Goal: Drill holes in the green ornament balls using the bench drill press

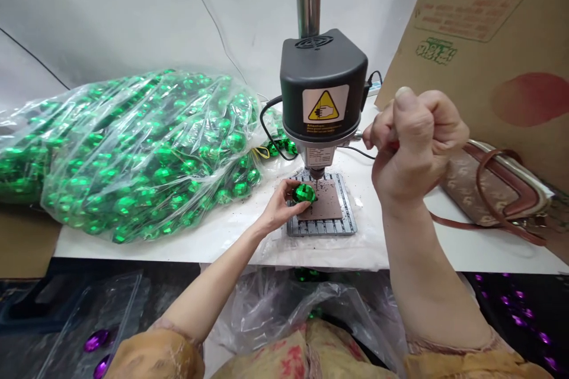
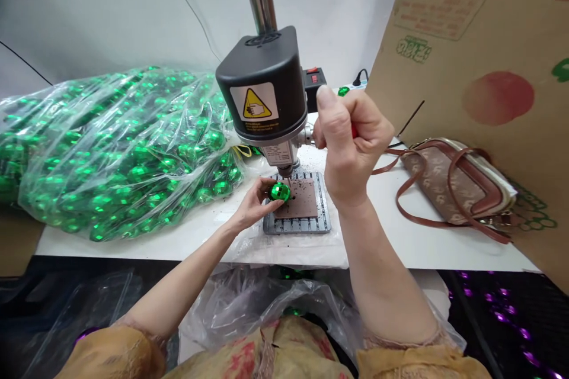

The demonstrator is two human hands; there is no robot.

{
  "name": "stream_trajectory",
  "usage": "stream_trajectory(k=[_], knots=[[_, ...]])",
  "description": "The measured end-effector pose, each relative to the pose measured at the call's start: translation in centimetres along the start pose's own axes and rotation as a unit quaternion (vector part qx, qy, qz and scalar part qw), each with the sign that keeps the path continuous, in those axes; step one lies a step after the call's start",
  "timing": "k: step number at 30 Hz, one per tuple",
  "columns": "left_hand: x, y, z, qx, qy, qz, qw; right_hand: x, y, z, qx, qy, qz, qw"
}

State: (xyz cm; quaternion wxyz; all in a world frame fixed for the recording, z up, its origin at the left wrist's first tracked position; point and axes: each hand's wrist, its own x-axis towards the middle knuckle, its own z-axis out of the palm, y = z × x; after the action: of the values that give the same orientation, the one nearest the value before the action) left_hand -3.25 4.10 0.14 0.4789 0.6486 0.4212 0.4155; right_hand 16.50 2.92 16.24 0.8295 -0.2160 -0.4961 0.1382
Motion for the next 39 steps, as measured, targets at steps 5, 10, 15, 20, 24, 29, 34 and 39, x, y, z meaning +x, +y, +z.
stream_trajectory(k=[5, 10, 15, 20, 24, 29, 34, 39], knots=[[0.8, -0.2, 0.7, 0.041, 0.012, 0.004, 0.999, 0.0, 0.2, -0.1, -0.025, -0.002, 0.000, 1.000], [1.4, -0.1, 1.3, 0.136, 0.011, 0.043, 0.990, 0.0, 0.2, -0.1, -0.038, -0.012, -0.003, 0.999], [1.6, -0.1, 2.7, 0.193, 0.046, 0.089, 0.976, 0.0, 0.1, -0.2, -0.039, -0.013, 0.001, 0.999], [1.1, -0.6, 3.6, 0.116, 0.050, 0.077, 0.989, 0.0, 0.2, -0.3, -0.024, -0.023, 0.002, 0.999], [1.0, -1.1, 3.7, 0.093, 0.041, 0.047, 0.994, 0.0, 0.3, -0.2, -0.018, -0.015, 0.003, 1.000], [1.2, -1.9, 3.9, 0.072, 0.033, 0.047, 0.996, 0.0, 0.2, -0.2, -0.008, -0.012, 0.005, 1.000], [0.8, -2.3, 4.0, 0.082, 0.038, 0.050, 0.995, -0.3, 0.2, -0.3, -0.009, -0.012, -0.004, 1.000], [0.7, -1.9, 4.2, 0.102, 0.042, 0.074, 0.991, -1.5, 0.3, -0.5, 0.004, -0.013, -0.040, 0.999]])
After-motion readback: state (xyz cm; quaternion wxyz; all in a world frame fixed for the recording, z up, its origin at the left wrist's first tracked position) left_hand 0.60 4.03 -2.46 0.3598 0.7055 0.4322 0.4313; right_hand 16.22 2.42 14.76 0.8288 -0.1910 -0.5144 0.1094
